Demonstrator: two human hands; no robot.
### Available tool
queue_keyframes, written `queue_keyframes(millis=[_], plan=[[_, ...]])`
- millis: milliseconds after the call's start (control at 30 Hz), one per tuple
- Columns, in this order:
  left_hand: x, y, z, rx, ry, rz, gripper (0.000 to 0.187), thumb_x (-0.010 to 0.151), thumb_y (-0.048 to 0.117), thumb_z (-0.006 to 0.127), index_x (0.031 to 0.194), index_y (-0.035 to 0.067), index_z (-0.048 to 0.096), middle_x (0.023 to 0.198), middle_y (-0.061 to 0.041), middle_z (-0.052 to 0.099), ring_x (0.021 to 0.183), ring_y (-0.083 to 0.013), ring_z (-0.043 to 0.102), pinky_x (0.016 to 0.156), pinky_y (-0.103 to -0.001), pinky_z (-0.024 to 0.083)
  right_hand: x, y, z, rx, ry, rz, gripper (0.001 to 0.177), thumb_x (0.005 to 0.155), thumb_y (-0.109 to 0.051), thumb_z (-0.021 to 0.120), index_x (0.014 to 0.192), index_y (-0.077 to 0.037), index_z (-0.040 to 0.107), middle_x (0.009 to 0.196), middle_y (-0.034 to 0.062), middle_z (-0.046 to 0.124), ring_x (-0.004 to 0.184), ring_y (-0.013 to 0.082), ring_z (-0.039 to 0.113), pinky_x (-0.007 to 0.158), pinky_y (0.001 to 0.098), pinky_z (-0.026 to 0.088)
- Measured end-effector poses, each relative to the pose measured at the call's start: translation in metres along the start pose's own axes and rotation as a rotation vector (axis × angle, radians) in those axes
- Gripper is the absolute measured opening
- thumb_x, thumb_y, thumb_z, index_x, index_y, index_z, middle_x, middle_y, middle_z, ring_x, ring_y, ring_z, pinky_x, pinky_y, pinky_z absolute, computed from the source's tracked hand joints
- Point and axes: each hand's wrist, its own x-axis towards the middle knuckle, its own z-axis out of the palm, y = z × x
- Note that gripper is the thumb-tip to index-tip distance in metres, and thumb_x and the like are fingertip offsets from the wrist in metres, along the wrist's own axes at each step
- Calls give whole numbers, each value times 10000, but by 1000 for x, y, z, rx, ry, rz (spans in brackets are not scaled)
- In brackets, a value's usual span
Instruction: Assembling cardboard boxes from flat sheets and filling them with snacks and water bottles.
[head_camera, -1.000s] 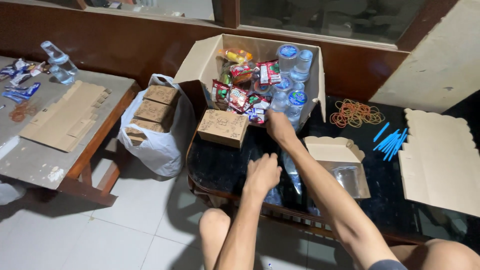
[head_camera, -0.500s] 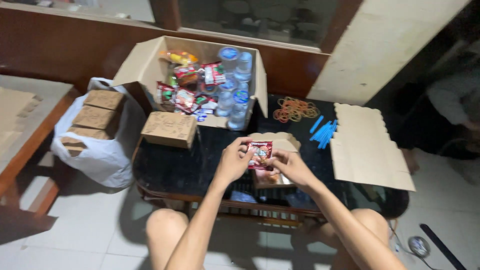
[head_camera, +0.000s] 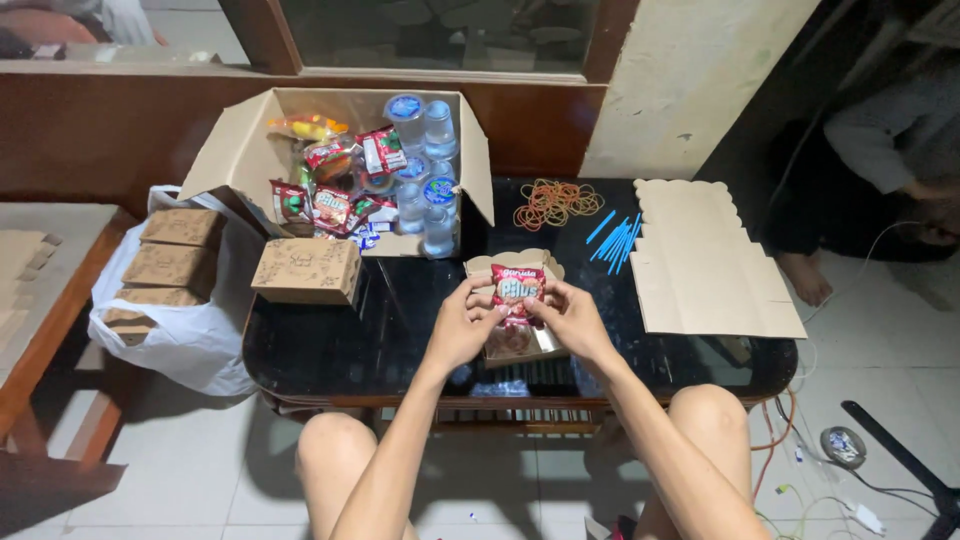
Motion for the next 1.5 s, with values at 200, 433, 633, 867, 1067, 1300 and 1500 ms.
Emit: queue_keyframes(millis=[200, 433, 633, 867, 1067, 1300, 1500], plan=[[18, -26, -3, 20, 52, -6, 544, 864, 64, 791, 1371, 80, 593, 935, -166, 753, 759, -173, 722, 692, -293, 615, -7, -9, 4, -30, -78, 54, 408, 858, -45, 792, 1239, 15, 658, 730, 84, 695, 592, 144, 682, 535, 246, 588], [9, -12, -1, 175, 60, -43, 521, 834, 111, 809, 1314, 115, 607, 912, -135, 772, 767, -185, 747, 710, -288, 612, -15, -27, 4, -151, -117, 89, 388, 840, -30, 781, 1204, 44, 670, 693, 113, 701, 574, 174, 692, 521, 255, 569], [-1, -1, 6, 166, 61, 4, 587, 812, 114, 812, 1273, 116, 449, 1041, -230, 718, 897, -315, 755, 815, -382, 619, -5, -13, -3, -484, -61, 77, 387, 803, -177, 846, 1160, -81, 735, 697, 96, 720, 697, 214, 706, 670, 350, 571], [0, -4, 7, 302, 28, -95, 195, 900, 162, 722, 1091, 151, 688, 1024, -142, 753, 853, -219, 772, 744, -337, 603, -10, -27, -5, -423, -29, 86, 723, 798, -221, 840, 1459, -240, 545, 922, 92, 770, 799, 193, 713, 757, 326, 609], [-3, 3, 13, 354, -33, -164, 421, 817, 220, 795, 1230, 209, 713, 849, -87, 767, 699, -135, 694, 668, -290, 561, -7, -19, -8, -463, -88, 35, 635, 808, -190, 832, 1407, -150, 624, 1243, 219, 716, 1096, 401, 710, 924, 440, 598], [-6, 10, 12, 415, -31, -116, 451, 755, 188, 843, 1198, 221, 765, 816, -104, 742, 678, -138, 643, 667, -308, 544, -1, -6, -9, -508, -84, 36, 585, 835, -206, 805, 1395, -179, 635, 1258, 164, 719, 1020, 334, 740, 852, 408, 615], [-3, -2, 10, 403, -29, -130, 521, 716, 189, 848, 1225, 244, 749, 759, -60, 741, 626, -114, 657, 649, -265, 548, 0, -7, -7, -528, -102, 26, 609, 786, -180, 838, 1368, -136, 666, 1258, 179, 722, 974, 339, 752, 793, 412, 621]])
